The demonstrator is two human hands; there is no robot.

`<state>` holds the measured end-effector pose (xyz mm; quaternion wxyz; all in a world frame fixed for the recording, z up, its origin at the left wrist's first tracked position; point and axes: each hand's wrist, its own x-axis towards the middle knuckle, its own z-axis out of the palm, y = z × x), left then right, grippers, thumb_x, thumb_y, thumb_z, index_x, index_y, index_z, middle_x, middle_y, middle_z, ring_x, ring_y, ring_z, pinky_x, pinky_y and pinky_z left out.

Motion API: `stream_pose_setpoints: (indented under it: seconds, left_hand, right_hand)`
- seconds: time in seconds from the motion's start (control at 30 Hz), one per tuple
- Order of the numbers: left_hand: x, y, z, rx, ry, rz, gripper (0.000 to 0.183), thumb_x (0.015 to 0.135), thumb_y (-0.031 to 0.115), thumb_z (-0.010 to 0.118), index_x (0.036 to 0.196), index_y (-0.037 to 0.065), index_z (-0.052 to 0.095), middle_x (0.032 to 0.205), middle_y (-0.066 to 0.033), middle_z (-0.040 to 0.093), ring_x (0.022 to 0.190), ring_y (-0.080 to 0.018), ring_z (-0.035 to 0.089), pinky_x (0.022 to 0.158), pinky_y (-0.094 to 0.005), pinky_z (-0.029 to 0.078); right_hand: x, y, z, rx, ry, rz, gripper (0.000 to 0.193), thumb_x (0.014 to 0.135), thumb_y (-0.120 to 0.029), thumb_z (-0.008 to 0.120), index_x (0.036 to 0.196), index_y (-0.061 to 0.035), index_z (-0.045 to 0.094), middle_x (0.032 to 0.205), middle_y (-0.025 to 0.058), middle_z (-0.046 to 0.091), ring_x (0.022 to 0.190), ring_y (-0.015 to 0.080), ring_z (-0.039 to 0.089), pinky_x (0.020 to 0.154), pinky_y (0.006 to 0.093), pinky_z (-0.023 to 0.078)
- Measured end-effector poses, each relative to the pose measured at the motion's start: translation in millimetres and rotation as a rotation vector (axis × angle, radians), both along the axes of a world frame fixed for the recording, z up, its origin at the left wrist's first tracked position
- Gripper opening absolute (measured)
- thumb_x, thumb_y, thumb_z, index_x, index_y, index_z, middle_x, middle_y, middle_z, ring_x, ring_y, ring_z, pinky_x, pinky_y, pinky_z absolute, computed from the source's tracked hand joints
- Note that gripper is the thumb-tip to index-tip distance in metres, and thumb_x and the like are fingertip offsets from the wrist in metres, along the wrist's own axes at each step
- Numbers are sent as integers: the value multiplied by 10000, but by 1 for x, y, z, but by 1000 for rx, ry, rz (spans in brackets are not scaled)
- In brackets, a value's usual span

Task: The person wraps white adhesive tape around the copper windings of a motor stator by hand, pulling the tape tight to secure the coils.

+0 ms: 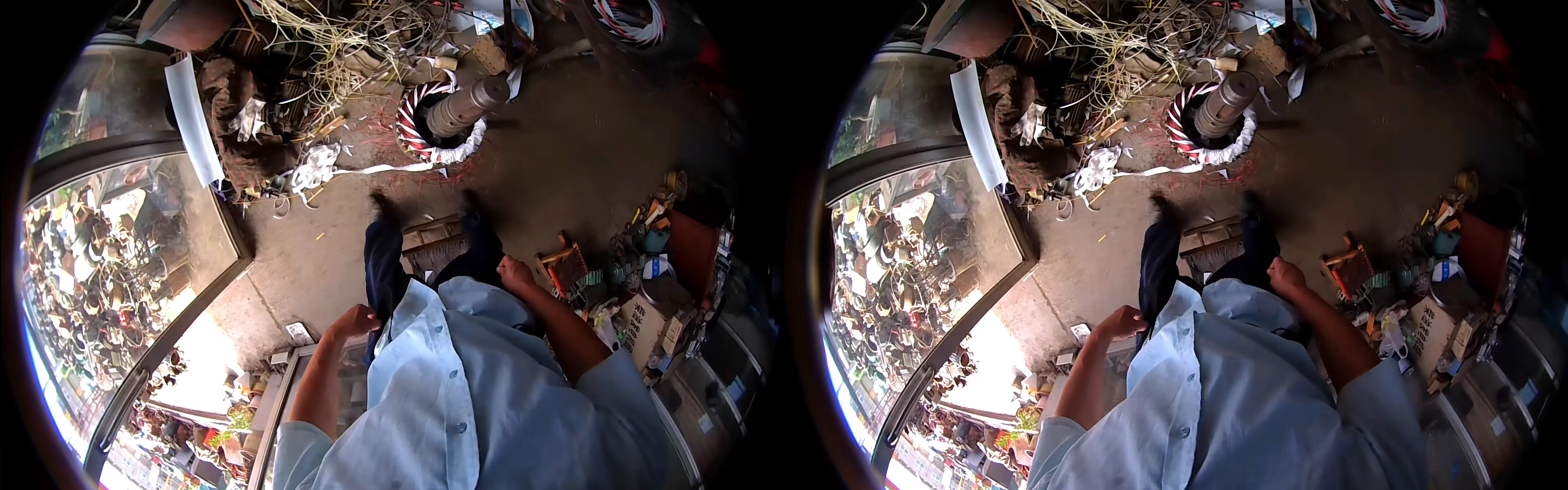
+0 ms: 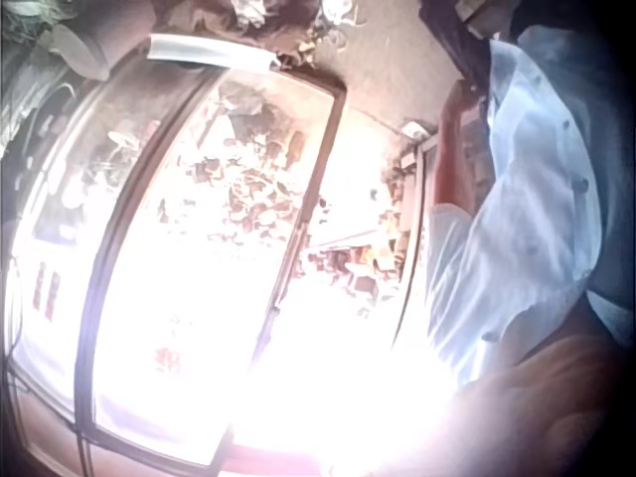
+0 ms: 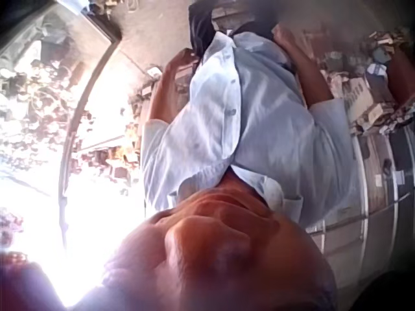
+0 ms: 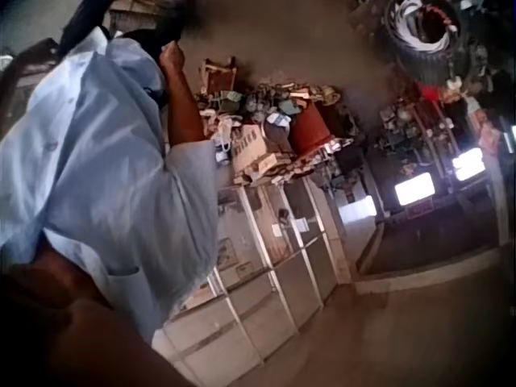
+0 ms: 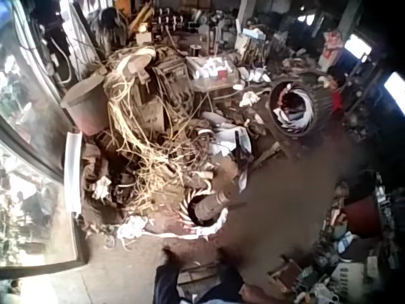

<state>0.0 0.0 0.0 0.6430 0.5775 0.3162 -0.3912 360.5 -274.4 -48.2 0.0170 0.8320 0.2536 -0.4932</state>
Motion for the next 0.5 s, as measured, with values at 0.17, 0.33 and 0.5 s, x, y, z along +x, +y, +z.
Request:
stream_pose_setpoints:
  seconds: [0.17, 0.33, 0.5]
  left_hand:
    - [-29, 48, -1, -98, -103, -245, 295, 746, 249, 631, 674, 13, 470, 597, -50, 392, 652, -123, 394, 586, -351, 367]
    - [-26, 45, -29, -136, -84, -262, 252, 777, 260, 639, 729, 21, 578, 663, -138, 576, 691, -223, 572, 649, -391, 448]
    - [56, 67, -115, 448, -210, -154, 329, 823, 260, 636, 1102, 87, 614, 1037, -144, 635, 985, -360, 619, 858, -439, 499]
  right_hand:
    - [-27, 37, 23, -45, 197, 118, 212, 906, -227, 569, 1018, -50, 606, 941, 188, 667, 901, 379, 629, 800, 458, 487]
    - [-31, 50, 56, -194, 452, 352, 217, 859, -190, 588, 1030, -70, 645, 1027, 174, 675, 961, 355, 633, 824, 438, 492]
    - [-8, 144, 12, 445, -86, 316, 286, 816, -116, 664, 1074, -34, 571, 1049, 150, 602, 993, 361, 577, 849, 451, 469]
